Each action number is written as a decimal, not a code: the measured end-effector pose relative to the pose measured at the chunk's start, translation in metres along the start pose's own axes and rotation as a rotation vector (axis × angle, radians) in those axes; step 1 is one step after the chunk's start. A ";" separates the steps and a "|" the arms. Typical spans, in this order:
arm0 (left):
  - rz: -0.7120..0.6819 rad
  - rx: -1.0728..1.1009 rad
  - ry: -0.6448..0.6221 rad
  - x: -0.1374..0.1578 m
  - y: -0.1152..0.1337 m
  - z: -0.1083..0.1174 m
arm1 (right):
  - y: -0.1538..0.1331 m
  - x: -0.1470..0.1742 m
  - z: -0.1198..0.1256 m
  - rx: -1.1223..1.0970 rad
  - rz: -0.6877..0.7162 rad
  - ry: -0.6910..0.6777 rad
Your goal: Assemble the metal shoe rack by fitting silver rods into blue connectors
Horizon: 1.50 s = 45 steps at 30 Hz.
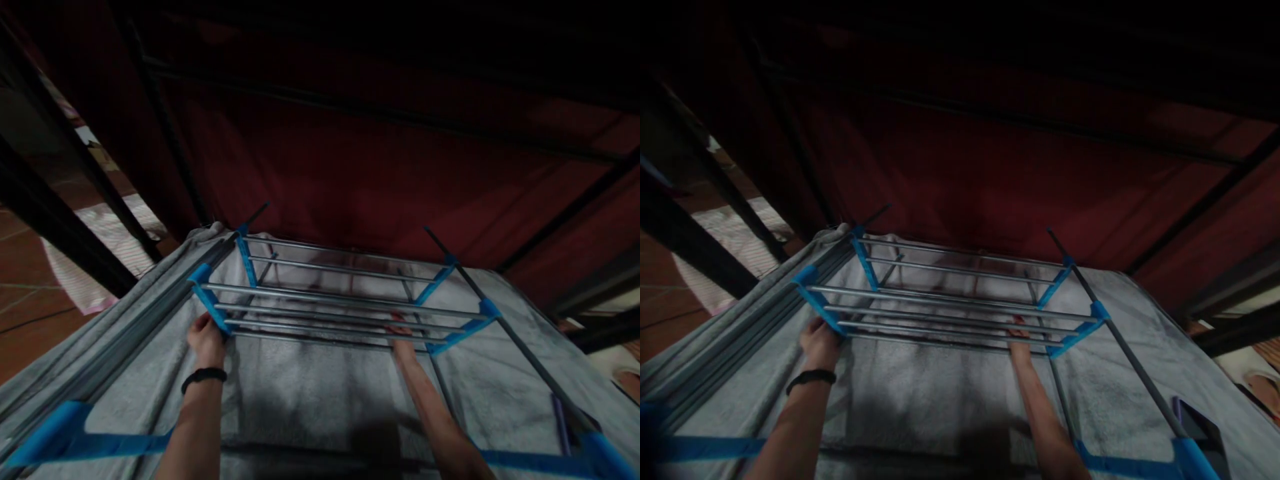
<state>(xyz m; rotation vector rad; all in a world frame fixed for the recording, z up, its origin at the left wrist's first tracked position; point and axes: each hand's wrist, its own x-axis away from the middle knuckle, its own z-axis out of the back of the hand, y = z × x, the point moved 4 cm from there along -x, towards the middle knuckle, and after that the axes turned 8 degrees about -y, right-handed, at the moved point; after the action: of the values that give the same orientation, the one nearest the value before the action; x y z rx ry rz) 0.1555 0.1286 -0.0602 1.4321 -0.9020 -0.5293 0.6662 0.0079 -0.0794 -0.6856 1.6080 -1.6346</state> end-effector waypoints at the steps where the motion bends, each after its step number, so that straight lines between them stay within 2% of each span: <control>1: -0.014 -0.034 0.022 0.008 -0.002 0.005 | 0.003 0.013 0.002 0.005 -0.032 -0.034; 3: -0.061 -0.105 0.022 0.025 -0.005 0.014 | 0.011 0.043 0.009 -0.005 -0.108 -0.087; 5: -0.118 -0.219 0.004 0.045 -0.006 0.024 | 0.017 0.071 0.025 0.020 -0.120 -0.066; 8: -0.325 -0.567 -0.042 0.077 -0.009 0.031 | 0.018 0.099 0.065 0.141 -0.012 0.128; 10: -0.438 -0.707 -0.161 0.100 -0.018 0.024 | 0.016 0.104 0.093 0.245 0.049 0.300; 11: -0.491 -0.734 -0.257 0.112 -0.024 0.016 | 0.014 0.104 0.104 0.283 0.067 0.373; 13: -0.616 -0.725 -0.537 0.143 -0.037 -0.010 | 0.013 0.097 0.120 0.314 0.081 0.461; 15: -0.754 -0.706 -0.825 0.179 -0.049 -0.043 | 0.014 0.086 0.126 0.288 0.065 0.484; 16: -0.809 -0.726 -0.929 0.197 -0.054 -0.060 | 0.016 0.080 0.125 0.268 0.045 0.466; 19: -0.934 -0.885 -1.165 0.244 -0.068 -0.107 | 0.023 0.067 0.118 0.228 -0.029 0.358; 21: -1.002 -1.044 -1.257 0.265 -0.075 -0.131 | 0.027 0.062 0.113 0.243 -0.060 0.303; 23: -1.050 -1.193 -1.296 0.277 -0.081 -0.150 | 0.030 0.061 0.112 0.278 -0.073 0.294; 26: -1.096 -1.317 -1.290 0.285 -0.082 -0.172 | 0.033 0.061 0.111 0.305 -0.078 0.292; 31: -1.063 -1.447 -1.331 0.287 -0.075 -0.201 | 0.034 0.061 0.110 0.268 -0.036 0.313; 38: -0.993 -1.482 -1.335 0.280 -0.078 -0.203 | 0.036 0.057 0.106 0.341 -0.011 0.263; 45: -0.976 -1.397 -1.385 0.274 -0.084 -0.205 | 0.029 0.059 0.102 0.512 0.050 0.243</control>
<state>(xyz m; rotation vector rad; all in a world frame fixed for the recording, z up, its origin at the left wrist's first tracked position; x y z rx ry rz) 0.4937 0.0285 -0.0656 -0.1220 -0.4071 -2.4335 0.7164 -0.0997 -0.1070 -0.1853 1.2641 -2.0403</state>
